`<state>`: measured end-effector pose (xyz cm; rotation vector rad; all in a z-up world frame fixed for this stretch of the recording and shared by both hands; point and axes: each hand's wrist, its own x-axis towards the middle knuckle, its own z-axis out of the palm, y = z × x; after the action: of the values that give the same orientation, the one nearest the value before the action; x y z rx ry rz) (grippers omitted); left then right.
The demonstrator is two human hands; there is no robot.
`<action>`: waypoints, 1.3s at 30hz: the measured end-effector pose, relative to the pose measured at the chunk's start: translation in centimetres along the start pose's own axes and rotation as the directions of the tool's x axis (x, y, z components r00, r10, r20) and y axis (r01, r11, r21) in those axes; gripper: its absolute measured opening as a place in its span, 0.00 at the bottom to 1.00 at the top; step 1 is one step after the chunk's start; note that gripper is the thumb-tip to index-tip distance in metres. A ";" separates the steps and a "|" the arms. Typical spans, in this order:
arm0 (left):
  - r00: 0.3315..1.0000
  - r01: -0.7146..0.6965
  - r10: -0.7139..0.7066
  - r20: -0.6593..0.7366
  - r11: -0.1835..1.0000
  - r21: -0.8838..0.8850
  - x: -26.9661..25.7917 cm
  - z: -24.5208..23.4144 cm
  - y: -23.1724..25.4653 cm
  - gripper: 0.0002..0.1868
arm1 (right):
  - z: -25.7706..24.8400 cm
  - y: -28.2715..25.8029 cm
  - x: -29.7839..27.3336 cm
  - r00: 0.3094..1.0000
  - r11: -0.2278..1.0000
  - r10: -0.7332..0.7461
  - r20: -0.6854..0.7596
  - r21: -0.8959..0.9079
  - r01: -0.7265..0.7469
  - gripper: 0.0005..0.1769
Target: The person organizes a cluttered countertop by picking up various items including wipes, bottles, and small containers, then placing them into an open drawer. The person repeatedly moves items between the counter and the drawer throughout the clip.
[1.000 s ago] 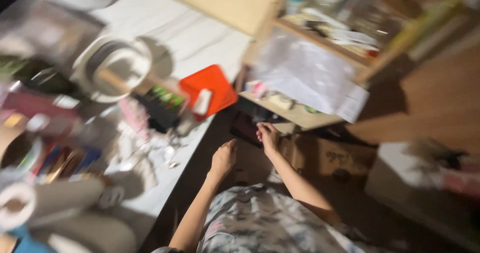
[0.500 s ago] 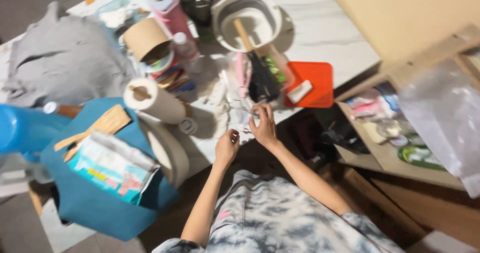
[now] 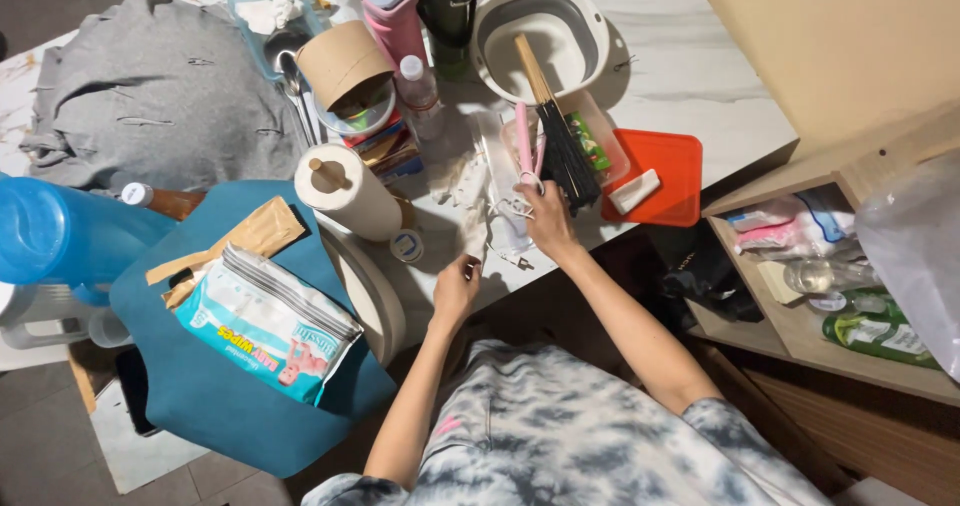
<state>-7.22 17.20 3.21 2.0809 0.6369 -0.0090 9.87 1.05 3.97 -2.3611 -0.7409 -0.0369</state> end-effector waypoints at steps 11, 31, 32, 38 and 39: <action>0.785 -0.470 0.508 -0.356 0.861 0.193 0.8 -2.1 9.6 0.38 | -8.3 1.4 -0.9 0.982 0.606 0.173 -0.075 0.794 -0.046 0.14; 0.802 -0.597 0.565 -0.194 0.767 -0.235 -8.6 -7.4 3.5 0.08 | 11.3 -7.7 -1.6 0.888 0.927 -0.099 0.448 0.366 -0.081 0.68; 0.774 -0.633 0.599 -0.205 0.745 -0.211 -9.0 -7.9 3.5 0.11 | 14.1 -8.4 -1.6 0.901 0.961 -0.100 0.423 0.274 -0.022 0.69; 0.727 -0.678 0.636 -0.258 0.724 -0.125 -10.6 -9.5 3.9 0.19 | 20.3 -9.8 -1.8 0.927 0.994 -0.006 0.375 0.101 -0.034 0.61; 0.731 -0.676 0.635 -0.251 0.724 -0.138 -10.6 -9.6 3.8 0.20 | 19.8 -9.9 -1.9 0.935 0.991 -0.016 0.353 0.132 -0.033 0.59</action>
<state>-16.98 18.45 14.26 1.9913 -0.0421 0.6512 -0.02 18.18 -6.20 -2.2639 -0.8714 0.4412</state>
